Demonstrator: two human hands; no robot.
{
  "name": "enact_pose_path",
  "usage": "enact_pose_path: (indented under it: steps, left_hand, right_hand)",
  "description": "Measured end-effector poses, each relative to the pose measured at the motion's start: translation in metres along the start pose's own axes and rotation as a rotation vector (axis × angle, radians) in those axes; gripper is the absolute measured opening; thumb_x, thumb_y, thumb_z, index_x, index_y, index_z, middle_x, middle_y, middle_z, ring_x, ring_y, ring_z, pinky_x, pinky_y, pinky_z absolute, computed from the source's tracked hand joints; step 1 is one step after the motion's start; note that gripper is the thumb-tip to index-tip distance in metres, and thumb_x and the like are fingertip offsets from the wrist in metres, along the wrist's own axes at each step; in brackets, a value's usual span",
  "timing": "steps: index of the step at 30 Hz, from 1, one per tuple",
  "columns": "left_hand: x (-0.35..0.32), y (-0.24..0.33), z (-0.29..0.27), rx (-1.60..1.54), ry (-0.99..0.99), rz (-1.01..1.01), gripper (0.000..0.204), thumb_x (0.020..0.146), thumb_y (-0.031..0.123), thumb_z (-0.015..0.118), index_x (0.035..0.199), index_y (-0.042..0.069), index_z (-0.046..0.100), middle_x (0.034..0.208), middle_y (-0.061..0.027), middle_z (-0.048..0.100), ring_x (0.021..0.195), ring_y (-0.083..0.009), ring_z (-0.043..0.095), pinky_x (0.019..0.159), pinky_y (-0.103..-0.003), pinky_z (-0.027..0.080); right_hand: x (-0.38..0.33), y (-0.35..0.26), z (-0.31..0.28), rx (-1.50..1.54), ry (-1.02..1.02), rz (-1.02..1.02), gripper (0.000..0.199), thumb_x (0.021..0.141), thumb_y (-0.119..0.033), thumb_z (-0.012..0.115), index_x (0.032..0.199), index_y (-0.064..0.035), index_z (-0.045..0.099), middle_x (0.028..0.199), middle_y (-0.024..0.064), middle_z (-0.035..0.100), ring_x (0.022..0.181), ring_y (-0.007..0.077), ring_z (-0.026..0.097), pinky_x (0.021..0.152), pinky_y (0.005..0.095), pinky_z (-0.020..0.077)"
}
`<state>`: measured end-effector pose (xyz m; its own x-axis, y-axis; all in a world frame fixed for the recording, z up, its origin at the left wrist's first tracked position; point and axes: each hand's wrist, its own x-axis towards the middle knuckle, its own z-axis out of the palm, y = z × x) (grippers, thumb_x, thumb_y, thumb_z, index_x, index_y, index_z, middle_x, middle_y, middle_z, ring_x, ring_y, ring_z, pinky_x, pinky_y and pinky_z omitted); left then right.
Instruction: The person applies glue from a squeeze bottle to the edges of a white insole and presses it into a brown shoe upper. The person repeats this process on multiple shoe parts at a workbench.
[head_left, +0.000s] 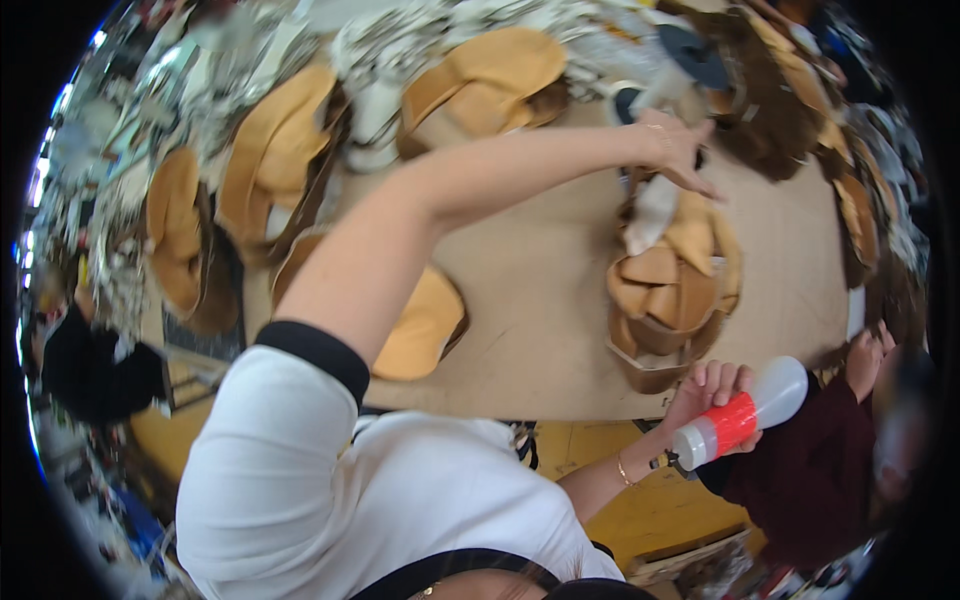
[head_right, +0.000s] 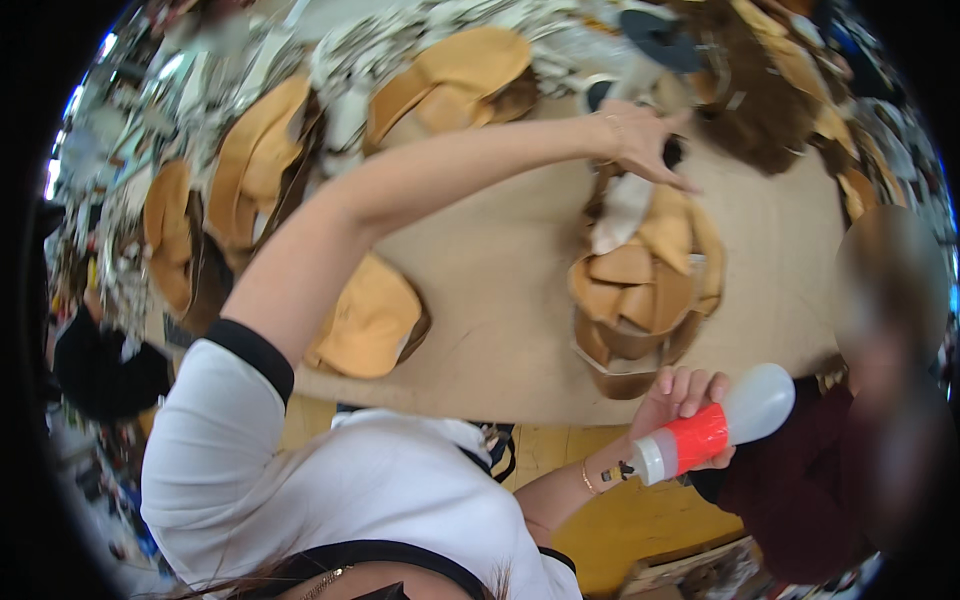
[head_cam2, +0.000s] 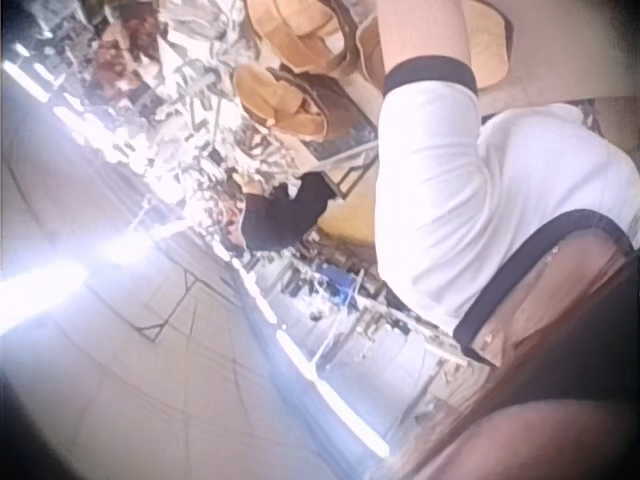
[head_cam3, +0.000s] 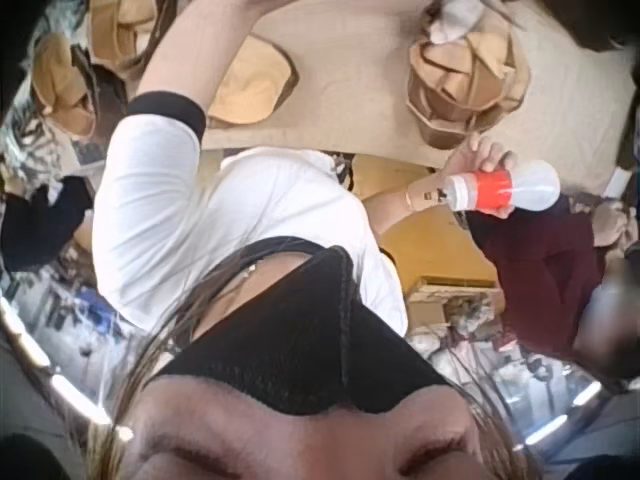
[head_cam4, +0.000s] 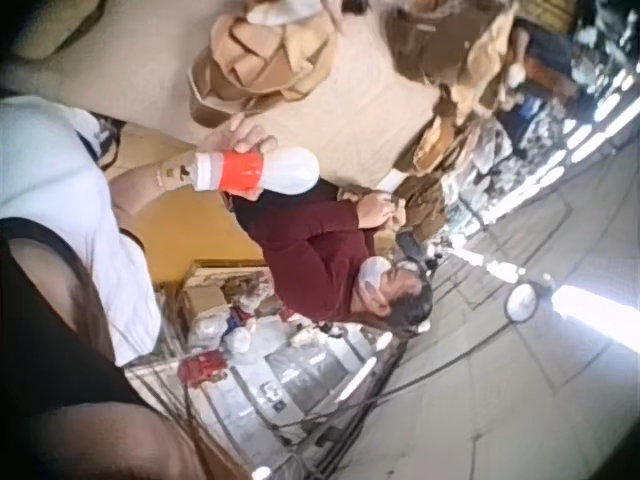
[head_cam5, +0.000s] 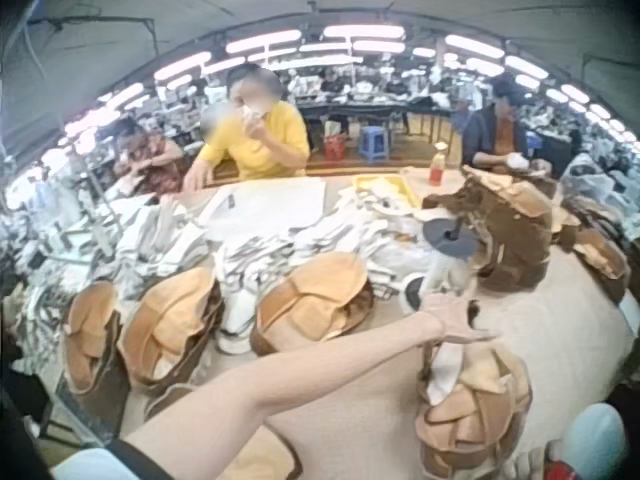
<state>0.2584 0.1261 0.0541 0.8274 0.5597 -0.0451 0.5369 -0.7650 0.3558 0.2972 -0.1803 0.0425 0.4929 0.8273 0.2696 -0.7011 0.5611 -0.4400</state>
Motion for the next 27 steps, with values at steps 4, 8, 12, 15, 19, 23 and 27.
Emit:
enact_pose_path:
  steps: [4,8,12,15,19,23,27]
  left_hand:
    - [-0.064,-0.002,-0.013,0.144,-0.101,0.072,0.094,0.074,0.053,0.064,0.138,0.001,0.02,0.101,-0.0179,0.063,0.092,-0.0312,0.063,0.069,-0.039,0.05]
    - [-0.176,-0.031,-0.024,-0.005,0.31,0.154,0.056,0.076,0.04,0.067,0.113,0.005,0.044,0.074,-0.0133,0.059,0.072,-0.0298,0.061,0.059,-0.042,0.044]
    - [-0.318,-0.023,-0.005,-0.123,0.256,-0.117,0.056,0.076,0.045,0.066,0.111,0.007,0.046,0.073,-0.0119,0.056,0.071,-0.0313,0.056,0.063,-0.04,0.043]
    - [-0.361,-0.004,0.024,-0.176,0.141,-0.318,0.054,0.079,0.033,0.067,0.12,0.007,0.044,0.074,-0.0112,0.056,0.073,-0.0301,0.057,0.064,-0.039,0.045]
    - [-0.372,-0.002,0.036,-0.385,0.249,-0.418,0.053,0.079,0.013,0.065,0.125,0.007,0.041,0.075,-0.012,0.06,0.071,-0.0263,0.06,0.065,-0.034,0.047]
    - [-0.376,-0.014,0.022,-0.762,0.521,-0.422,0.051,0.078,-0.001,0.06,0.125,0.005,0.04,0.072,-0.0097,0.061,0.069,-0.0165,0.061,0.064,-0.027,0.047]
    - [-0.375,-0.027,0.012,-1.011,0.715,-0.393,0.047,0.079,-0.003,0.058,0.122,0.003,0.039,0.08,-0.0052,0.06,0.076,-0.0087,0.057,0.067,-0.023,0.046]
  right_hand:
    - [0.002,0.025,0.012,0.029,-0.006,0.182,0.054,0.069,-0.047,0.069,0.097,-0.0078,0.045,0.071,0.0029,0.05,0.066,0.0131,0.043,0.074,0.0302,0.033]
    - [0.002,0.058,0.015,0.019,-0.047,0.448,0.057,0.065,-0.049,0.069,0.097,-0.0084,0.044,0.072,0.0031,0.049,0.067,0.0133,0.041,0.073,0.0293,0.0322]
    - [0.001,0.093,0.017,-0.219,0.126,0.694,0.061,0.069,-0.044,0.058,0.108,0.0006,0.044,0.092,0.0163,0.056,0.065,0.0175,0.05,0.06,0.032,0.0432]
    - [-0.002,0.125,0.026,-0.357,0.195,0.86,0.061,0.07,-0.041,0.056,0.11,0.0026,0.045,0.11,0.0223,0.053,0.065,0.0216,0.058,0.054,0.0298,0.0483]
    - [-0.002,0.168,0.041,-0.447,0.054,0.987,0.059,0.077,-0.034,0.049,0.117,0.0082,0.045,0.12,0.0261,0.051,0.072,0.0303,0.065,0.06,0.0338,0.0544]
    - [0.003,0.181,0.05,-0.386,-0.093,1.175,0.049,0.08,-0.026,0.052,0.112,0.0107,0.048,0.102,0.0231,0.061,0.074,0.0278,0.066,0.069,0.0363,0.0558]
    - [0.007,0.188,0.047,-0.453,-0.045,1.154,0.041,0.08,-0.024,0.052,0.101,0.0111,0.052,0.091,0.0222,0.062,0.078,0.0323,0.067,0.073,0.0376,0.0558]
